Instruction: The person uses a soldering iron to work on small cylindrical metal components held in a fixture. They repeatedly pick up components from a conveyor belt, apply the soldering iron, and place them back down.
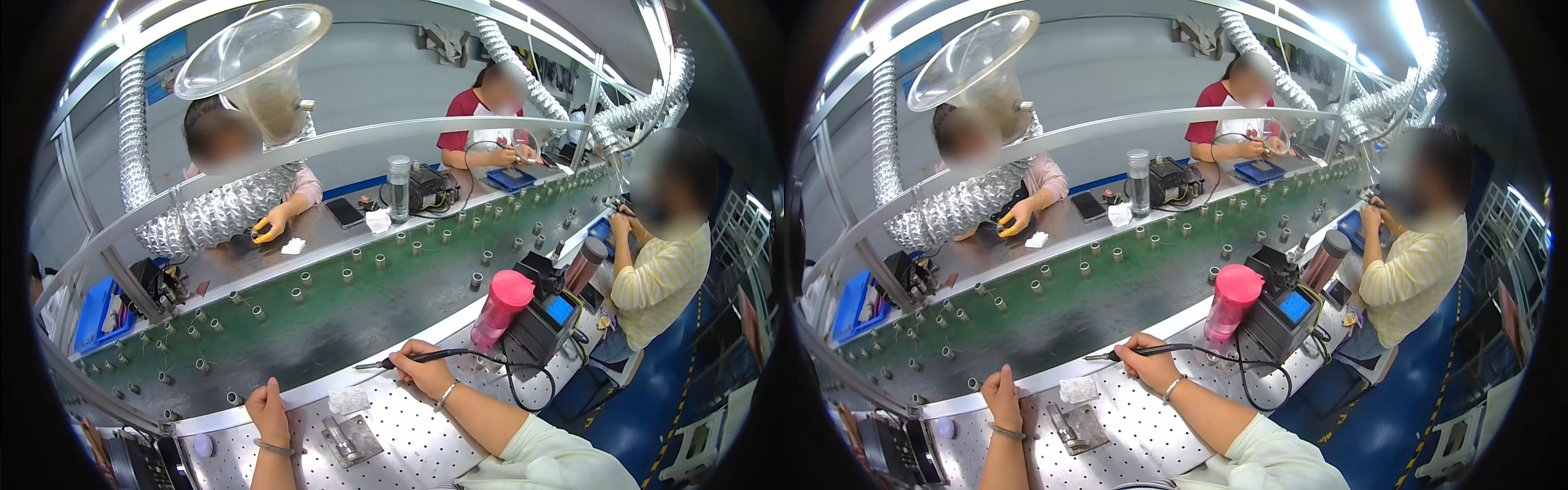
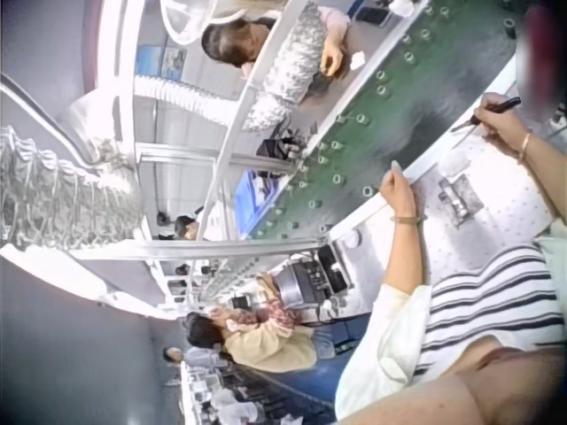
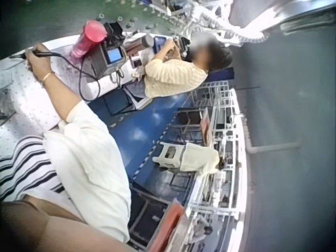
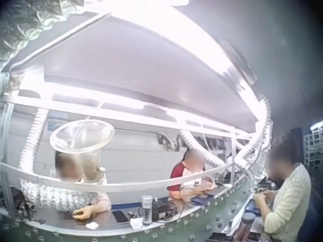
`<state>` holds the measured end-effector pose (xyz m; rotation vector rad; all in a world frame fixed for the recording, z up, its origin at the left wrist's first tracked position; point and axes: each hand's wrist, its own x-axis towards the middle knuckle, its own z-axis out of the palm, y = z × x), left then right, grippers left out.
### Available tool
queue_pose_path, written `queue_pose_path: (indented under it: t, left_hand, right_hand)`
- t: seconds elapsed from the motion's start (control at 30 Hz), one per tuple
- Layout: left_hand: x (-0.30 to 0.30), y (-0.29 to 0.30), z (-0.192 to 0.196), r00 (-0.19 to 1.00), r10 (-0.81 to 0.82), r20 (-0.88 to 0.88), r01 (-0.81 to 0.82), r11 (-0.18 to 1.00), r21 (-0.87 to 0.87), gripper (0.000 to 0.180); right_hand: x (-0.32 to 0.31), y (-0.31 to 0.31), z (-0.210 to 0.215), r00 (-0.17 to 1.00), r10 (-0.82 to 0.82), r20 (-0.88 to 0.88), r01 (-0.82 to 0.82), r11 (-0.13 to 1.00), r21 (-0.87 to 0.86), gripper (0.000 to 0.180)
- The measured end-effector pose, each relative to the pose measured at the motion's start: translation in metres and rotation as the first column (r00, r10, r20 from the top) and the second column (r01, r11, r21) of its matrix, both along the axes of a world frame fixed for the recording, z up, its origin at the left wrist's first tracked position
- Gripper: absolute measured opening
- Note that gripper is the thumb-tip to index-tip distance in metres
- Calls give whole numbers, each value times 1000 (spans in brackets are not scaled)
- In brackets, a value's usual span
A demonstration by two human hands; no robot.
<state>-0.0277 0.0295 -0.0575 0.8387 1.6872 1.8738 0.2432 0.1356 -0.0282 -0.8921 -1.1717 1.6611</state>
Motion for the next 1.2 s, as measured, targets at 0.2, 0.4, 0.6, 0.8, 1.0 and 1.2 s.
queue_pose_path:
  t: [0.2,0.4,0.6,0.8,1.0,1.2]
  left_hand:
    - [-2,9,2,998,-61,1,61,998,3,49]
    - [2,2,12,997,-79,18,80,997,-22,49]
    - [-2,2,7,995,-90,39,91,995,-27,48]
    - [-10,1,2,989,-149,-23,149,989,-28,45]
    - [-5,6,4,993,-113,-25,112,993,-45,46]
    - [-8,2,0,989,-144,27,145,988,-50,48]
  right_hand:
    - [-2,0,-2,1000,-14,-9,14,1000,-11,16]
    - [2,4,-5,999,45,-4,-45,999,-30,18]
    - [4,7,-4,997,74,-13,-75,996,-50,18]
    - [0,7,-2,996,84,-2,-84,996,-41,17]
    - [8,5,0,999,50,4,-50,999,-17,17]
    - [1,11,-11,989,94,116,-100,994,44,22]
